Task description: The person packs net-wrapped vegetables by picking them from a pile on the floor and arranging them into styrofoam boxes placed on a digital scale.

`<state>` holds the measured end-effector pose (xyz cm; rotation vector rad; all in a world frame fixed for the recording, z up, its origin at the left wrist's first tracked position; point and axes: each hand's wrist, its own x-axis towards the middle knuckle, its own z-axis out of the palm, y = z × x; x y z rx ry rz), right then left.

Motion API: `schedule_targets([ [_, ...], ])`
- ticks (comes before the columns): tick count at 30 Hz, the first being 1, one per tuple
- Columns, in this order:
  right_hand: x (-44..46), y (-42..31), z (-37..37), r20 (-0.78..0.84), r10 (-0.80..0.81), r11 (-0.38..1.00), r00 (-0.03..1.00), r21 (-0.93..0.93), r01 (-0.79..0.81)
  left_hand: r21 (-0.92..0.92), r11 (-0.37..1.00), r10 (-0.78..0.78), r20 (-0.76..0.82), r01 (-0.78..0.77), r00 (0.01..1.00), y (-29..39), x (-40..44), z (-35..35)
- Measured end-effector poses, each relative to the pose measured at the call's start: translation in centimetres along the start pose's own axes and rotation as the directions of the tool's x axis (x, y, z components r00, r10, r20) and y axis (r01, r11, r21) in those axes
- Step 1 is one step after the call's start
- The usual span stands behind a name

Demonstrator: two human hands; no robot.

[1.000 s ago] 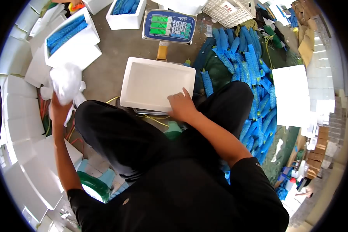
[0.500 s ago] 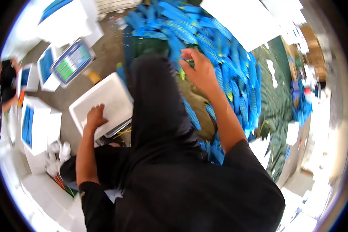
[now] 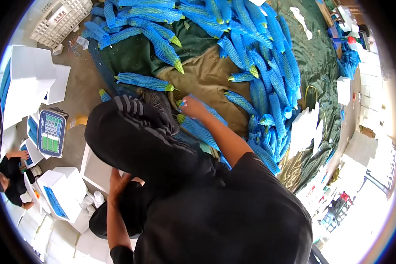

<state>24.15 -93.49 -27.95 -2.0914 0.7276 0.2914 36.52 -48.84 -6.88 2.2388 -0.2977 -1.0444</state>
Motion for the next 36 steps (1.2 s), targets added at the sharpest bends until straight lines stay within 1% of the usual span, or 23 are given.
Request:
schedule_targets([
  [1,0.8,-1.1,0.9,-0.021,-0.057,0.998,0.998,-0.034,0.056,0.061,0.995,0.080,0.032,-0.082,0.996,-0.6,0.0,0.4],
  [2,1.8,-2.2,1.3,0.018,-0.001,0.995,1.000,-0.100,0.003,0.120,0.980,0.151,0.058,-0.157,0.987,-1.9,0.0,0.9],
  [4,4.4,-6.9,0.8,0.103,0.075,0.972,0.992,-0.230,-0.050,0.173,0.977,0.130,-0.031,-0.122,0.991,-3.8,0.0,2.0],
  [5,5.2,-8.0,1.1,0.065,0.037,0.975,0.997,-0.223,-0.022,0.200,0.975,0.120,-0.080,-0.102,0.990,-4.5,0.0,2.5],
  [6,6.5,-8.3,1.7,0.072,-0.052,0.979,0.996,-0.194,0.066,0.181,0.983,-0.013,-0.111,0.033,0.994,-4.9,-0.3,2.8],
  [8,8.8,-8.1,2.9,0.082,-0.218,0.963,0.973,-0.144,0.228,0.187,0.980,-0.039,-0.133,0.064,0.990,-4.8,0.0,3.1],
  [9,9.9,-7.8,3.5,0.119,-0.235,0.968,0.965,-0.060,0.243,0.233,0.962,-0.111,-0.142,0.142,0.984,-2.7,0.1,2.5],
  [10,11.2,-7.8,4.4,0.161,-0.252,0.968,0.954,0.024,0.251,0.267,0.961,-0.037,-0.129,0.071,0.991,-2.9,0.4,2.5],
  [11,12.3,-7.7,5.6,0.203,-0.265,0.963,0.943,0.107,0.248,0.289,0.952,-0.057,-0.151,0.099,0.987,-3.0,0.3,2.6],
  [12,12.9,-9.0,6.3,0.274,-0.262,0.964,0.926,0.129,0.234,0.312,0.942,-0.074,-0.166,0.124,0.983,-2.5,0.2,2.7],
  [13,13.6,-10.9,6.7,0.336,-0.256,0.965,0.907,0.148,0.217,0.354,0.932,-0.013,-0.194,0.082,0.981,-3.1,0.3,2.8],
  [14,14.2,-12.8,7.4,0.392,-0.245,0.967,0.887,0.164,0.194,0.346,0.934,-0.016,-0.203,0.087,0.979,-3.5,0.3,3.0],
  [15,14.9,-14.3,9.2,0.348,-0.309,0.951,0.885,0.100,0.293,0.339,0.937,-0.016,-0.205,0.087,0.979,-3.0,0.4,2.9],
  [17,16.3,-18.9,10.8,0.403,-0.433,0.897,0.806,0.110,0.427,0.355,0.933,0.010,-0.204,0.064,0.979,-3.8,0.5,3.2],
  [19,18.0,-22.6,13.5,0.456,-0.510,0.781,0.729,-0.109,0.615,0.323,0.941,-0.040,-0.185,0.099,0.982,-3.4,0.6,2.9],
  [20,19.2,-23.7,14.7,0.410,-0.674,0.598,0.615,-0.187,0.779,0.307,0.944,-0.065,-0.175,0.117,0.982,-3.0,0.7,2.7],
  [21,20.4,-24.4,15.9,0.378,-0.803,0.380,0.460,-0.270,0.885,0.317,0.943,-0.039,-0.203,0.103,0.978,-2.9,0.8,2.7],
  [24,24.3,-24.1,20.4,0.399,-0.904,0.006,0.155,-0.350,0.937,0.361,0.932,0.062,-0.239,0.030,0.969,-3.3,1.0,2.6],
  [27,25.6,-24.2,20.2,0.406,-0.908,-0.025,0.109,-0.311,0.950,0.334,0.941,0.047,-0.263,0.046,0.964,-3.0,1.3,2.5],
  [30,26.4,-24.3,15.1,0.574,-0.801,-0.030,0.170,-0.322,0.946,0.317,0.947,0.045,-0.268,0.044,0.963,-2.6,1.3,2.2],
  [31,26.6,-24.6,13.3,0.543,-0.825,-0.062,0.159,-0.366,0.928,0.316,0.946,0.009,-0.240,0.069,0.971,-2.6,1.2,2.0],
  [33,26.1,-25.2,9.9,0.482,-0.867,-0.118,0.125,-0.442,0.889,0.328,0.943,0.024,-0.245,0.059,0.969,-3.0,1.1,2.0],
  [36,26.2,-26.3,3.8,0.447,-0.842,-0.009,0.302,-0.571,0.821,0.326,0.943,0.014,-0.262,0.075,0.965,-3.1,0.9,2.4],
])
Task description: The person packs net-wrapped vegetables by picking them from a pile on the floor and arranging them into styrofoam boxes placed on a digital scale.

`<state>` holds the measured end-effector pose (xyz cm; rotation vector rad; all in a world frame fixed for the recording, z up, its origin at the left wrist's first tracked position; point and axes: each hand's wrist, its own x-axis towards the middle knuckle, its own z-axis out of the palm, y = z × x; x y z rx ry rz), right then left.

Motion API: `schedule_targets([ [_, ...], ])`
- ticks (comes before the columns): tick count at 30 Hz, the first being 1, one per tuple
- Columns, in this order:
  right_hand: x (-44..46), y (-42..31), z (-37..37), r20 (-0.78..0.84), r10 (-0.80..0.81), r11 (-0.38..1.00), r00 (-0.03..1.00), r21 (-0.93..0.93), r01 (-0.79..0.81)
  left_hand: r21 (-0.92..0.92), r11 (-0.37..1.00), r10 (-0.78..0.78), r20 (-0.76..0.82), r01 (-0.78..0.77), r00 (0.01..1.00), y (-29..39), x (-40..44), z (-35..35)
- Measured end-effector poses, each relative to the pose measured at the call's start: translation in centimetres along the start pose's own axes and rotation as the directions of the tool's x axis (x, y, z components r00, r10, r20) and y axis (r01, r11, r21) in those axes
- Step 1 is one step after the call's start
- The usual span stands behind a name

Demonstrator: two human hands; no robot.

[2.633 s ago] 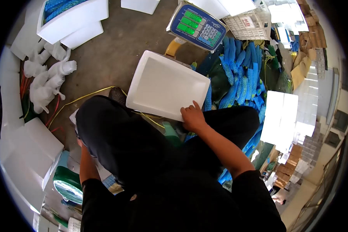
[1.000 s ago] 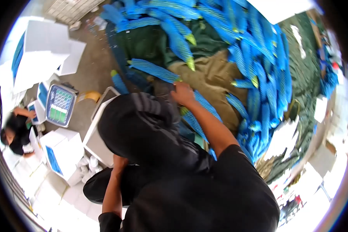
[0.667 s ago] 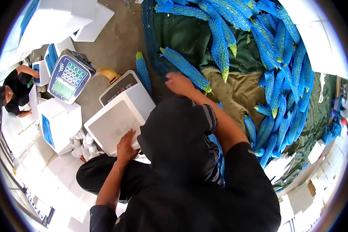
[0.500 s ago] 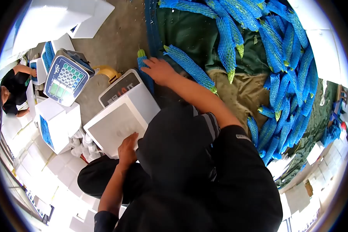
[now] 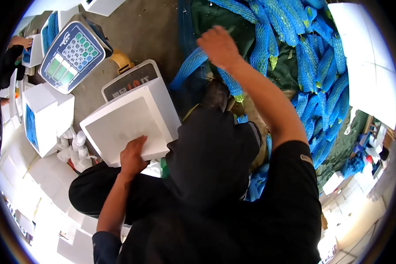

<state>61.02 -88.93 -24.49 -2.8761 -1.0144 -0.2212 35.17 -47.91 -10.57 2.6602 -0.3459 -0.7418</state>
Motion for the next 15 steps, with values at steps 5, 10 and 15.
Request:
schedule_targets([
  [5,-3.8,1.4,-11.4,0.430,0.515,0.748,0.742,0.196,-0.634,-0.023,1.000,0.009,-0.018,-0.009,1.000,-0.1,-0.3,0.2],
  [10,-6.1,-1.1,-15.5,0.636,0.373,0.314,0.675,0.598,-0.737,-0.022,1.000,-0.021,0.015,0.022,1.000,0.2,-0.4,0.0],
  [15,3.2,-8.1,-21.9,0.548,-0.195,0.436,0.813,0.791,-0.429,-0.138,0.990,-0.004,-0.148,-0.016,0.989,1.1,1.2,0.4],
])
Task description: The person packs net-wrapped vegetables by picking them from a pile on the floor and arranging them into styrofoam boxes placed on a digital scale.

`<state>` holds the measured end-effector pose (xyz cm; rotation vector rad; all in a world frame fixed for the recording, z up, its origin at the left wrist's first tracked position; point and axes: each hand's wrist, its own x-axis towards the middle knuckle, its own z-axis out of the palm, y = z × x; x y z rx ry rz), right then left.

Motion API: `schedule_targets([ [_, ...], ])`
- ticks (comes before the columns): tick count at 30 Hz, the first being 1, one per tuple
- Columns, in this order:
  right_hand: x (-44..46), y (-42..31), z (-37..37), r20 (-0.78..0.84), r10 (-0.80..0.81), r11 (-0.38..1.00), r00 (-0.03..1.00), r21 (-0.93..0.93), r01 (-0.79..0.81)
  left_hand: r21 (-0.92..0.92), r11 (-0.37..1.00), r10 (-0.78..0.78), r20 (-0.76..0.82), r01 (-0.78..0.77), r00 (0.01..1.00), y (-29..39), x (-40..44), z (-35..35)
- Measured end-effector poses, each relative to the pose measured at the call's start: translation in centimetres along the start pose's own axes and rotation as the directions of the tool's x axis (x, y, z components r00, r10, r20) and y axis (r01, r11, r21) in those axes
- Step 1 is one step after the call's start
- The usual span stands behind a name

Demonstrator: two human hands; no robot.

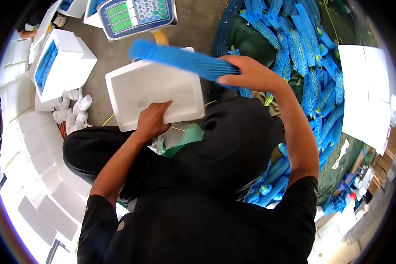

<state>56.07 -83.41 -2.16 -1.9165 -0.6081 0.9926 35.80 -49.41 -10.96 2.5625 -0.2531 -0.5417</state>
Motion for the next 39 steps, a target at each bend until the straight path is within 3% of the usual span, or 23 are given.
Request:
schedule_targets([
  [3,6.7,-2.0,2.2,0.223,-0.129,0.942,0.966,-0.276,0.189,0.006,0.993,0.115,-0.209,-0.117,0.971,1.3,0.4,-0.8],
  [5,10.8,-3.5,4.4,0.331,-0.001,0.895,0.944,-0.421,0.149,-0.023,0.985,0.152,-0.321,-0.169,0.935,3.4,0.7,-3.2],
  [6,12.7,-2.5,5.8,0.325,-0.056,0.872,0.944,-0.444,0.205,-0.006,0.979,0.175,-0.486,-0.204,0.856,3.2,0.8,-3.3],
  [8,15.7,0.0,8.1,0.342,-0.225,0.864,0.912,-0.364,0.349,0.058,0.990,0.137,-0.574,-0.127,0.807,1.4,3.2,-3.8],
  [9,17.0,-0.3,8.5,0.435,-0.132,0.891,0.891,-0.343,0.299,0.144,0.989,0.098,-0.515,-0.027,0.852,0.9,4.2,-4.6],
  [11,17.3,-0.3,8.9,0.494,-0.261,0.928,0.829,-0.108,0.356,0.210,0.971,0.173,-0.301,-0.111,0.938,-5.1,5.7,-2.7],
  [12,16.1,-0.4,8.5,0.381,-0.227,0.936,0.896,-0.168,0.308,0.164,0.982,0.103,-0.069,-0.091,0.992,-6.2,6.4,-2.8],
  [13,15.2,0.3,8.1,0.210,-0.274,0.958,0.939,-0.031,0.286,0.257,0.948,0.201,-0.023,-0.189,0.979,-8.1,6.4,-1.6],
  [15,10.9,-1.6,4.7,-0.126,-0.264,0.957,0.956,0.085,0.276,0.234,0.960,0.172,-0.045,-0.157,0.984,-8.4,7.0,-0.5],
  [17,7.9,3.1,4.4,-0.570,-0.171,0.807,0.803,0.387,0.446,0.290,0.949,0.143,-0.044,-0.124,0.989,-8.3,8.2,0.2],
  [19,3.2,8.5,4.0,-0.781,0.087,0.825,0.618,0.404,0.395,0.349,0.934,0.093,-0.018,-0.080,0.996,-8.4,8.7,0.9],
  [21,-0.9,18.2,6.1,-0.731,0.504,0.672,0.460,0.666,0.322,0.417,0.909,0.028,0.000,-0.025,1.000,-8.5,9.8,1.3],
  [22,-2.7,23.0,8.3,-0.724,0.650,0.730,0.232,0.679,0.072,0.415,0.909,0.002,0.031,-0.015,1.000,-8.3,10.5,1.3],
  [24,-5.6,32.8,12.8,-0.709,0.690,0.721,0.147,0.655,-0.225,0.398,0.917,-0.002,0.096,-0.036,0.995,-8.6,11.4,1.3],
  [27,-5.7,31.3,14.5,-0.834,0.413,0.885,0.367,0.273,-0.376,0.426,0.899,0.071,0.086,-0.102,0.994,-10.1,11.3,2.1],
  [28,-5.1,31.1,14.6,-0.777,0.453,0.858,0.437,0.246,-0.452,0.442,0.886,0.118,0.074,-0.139,0.990,-10.5,11.2,2.3],
  [30,-2.9,29.1,15.1,-0.808,0.395,0.829,0.437,0.110,-0.548,0.467,0.873,0.081,0.144,-0.140,0.986,-11.1,11.5,2.4],
  [32,-0.6,27.3,14.3,-0.706,0.538,0.692,0.461,0.057,-0.720,0.381,0.915,0.052,0.219,-0.135,0.974,-12.6,12.1,2.2],
  [34,-0.7,28.0,12.7,-0.651,0.500,0.703,0.571,-0.080,-0.706,0.368,0.926,-0.001,0.237,-0.089,0.971,-11.8,12.4,1.6],
  [35,-1.8,27.5,11.7,-0.633,0.536,0.691,0.559,-0.053,-0.721,0.363,0.930,-0.038,0.244,-0.055,0.969,-11.1,12.4,1.4],
  [36,-3.8,27.8,11.1,-0.626,0.529,0.732,0.572,-0.003,-0.681,0.435,0.898,-0.220,0.332,0.058,0.917,-9.0,12.9,1.0],
  [37,-6.2,28.8,10.5,-0.606,0.506,0.791,0.614,0.042,-0.611,0.424,0.903,-0.219,0.332,0.062,0.917,-8.4,13.2,1.0],
  [39,-13.6,26.5,8.9,-0.336,0.633,0.772,0.697,0.207,-0.601,0.396,0.917,-0.194,0.320,0.055,0.927,-8.2,13.2,0.7],
])
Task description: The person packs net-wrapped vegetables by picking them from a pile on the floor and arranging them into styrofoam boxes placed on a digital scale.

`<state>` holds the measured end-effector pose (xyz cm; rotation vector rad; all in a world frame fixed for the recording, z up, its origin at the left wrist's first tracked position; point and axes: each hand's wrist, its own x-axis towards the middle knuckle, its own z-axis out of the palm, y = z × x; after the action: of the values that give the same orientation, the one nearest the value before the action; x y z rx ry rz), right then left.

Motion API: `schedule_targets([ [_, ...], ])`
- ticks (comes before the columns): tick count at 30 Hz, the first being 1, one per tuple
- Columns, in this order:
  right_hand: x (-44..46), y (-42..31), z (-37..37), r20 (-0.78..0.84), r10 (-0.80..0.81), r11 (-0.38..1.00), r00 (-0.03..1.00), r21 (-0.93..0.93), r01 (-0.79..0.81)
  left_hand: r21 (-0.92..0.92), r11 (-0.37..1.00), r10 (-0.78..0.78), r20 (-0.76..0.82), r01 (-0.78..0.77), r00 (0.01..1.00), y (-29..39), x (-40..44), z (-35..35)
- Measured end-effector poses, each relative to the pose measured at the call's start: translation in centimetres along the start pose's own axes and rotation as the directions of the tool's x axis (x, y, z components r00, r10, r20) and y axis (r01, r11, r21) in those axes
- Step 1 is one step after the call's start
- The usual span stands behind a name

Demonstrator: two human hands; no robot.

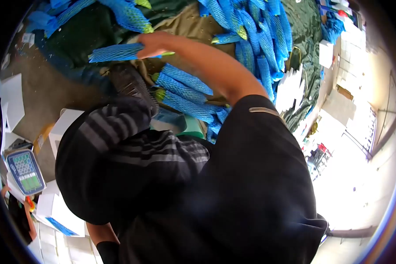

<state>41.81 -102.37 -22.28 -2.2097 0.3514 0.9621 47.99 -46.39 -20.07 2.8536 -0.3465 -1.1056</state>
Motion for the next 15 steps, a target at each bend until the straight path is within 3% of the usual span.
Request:
schedule_targets([
  [2,-5.3,5.1,0.5,-0.015,0.069,0.974,0.997,0.216,-0.064,-0.026,1.000,0.010,-0.009,-0.010,1.000,-0.2,-0.4,-0.3],
  [6,-14.9,13.0,5.4,-0.145,0.248,0.921,0.958,0.341,-0.187,-0.067,0.997,0.026,-0.036,-0.029,0.999,-0.3,-1.6,-1.3],
  [8,-17.3,18.7,12.4,-0.437,0.114,0.992,0.892,0.104,-0.076,-0.084,0.995,0.039,-0.057,-0.044,0.998,0.1,-2.1,-1.9],
  [11,-20.4,20.2,20.1,-0.444,0.287,0.958,0.849,0.123,-0.259,-0.102,0.993,0.049,-0.082,-0.058,0.995,0.4,-3.2,-2.9],
  [14,-20.2,16.9,23.0,-0.572,0.431,0.836,0.698,-0.037,-0.547,-0.118,0.991,0.057,-0.093,-0.068,0.994,1.0,-4.4,-3.9],
  [15,-19.6,15.6,23.8,-0.669,0.405,0.867,0.623,0.066,-0.493,-0.122,0.990,0.058,-0.096,-0.070,0.994,1.2,-4.7,-4.4],
])
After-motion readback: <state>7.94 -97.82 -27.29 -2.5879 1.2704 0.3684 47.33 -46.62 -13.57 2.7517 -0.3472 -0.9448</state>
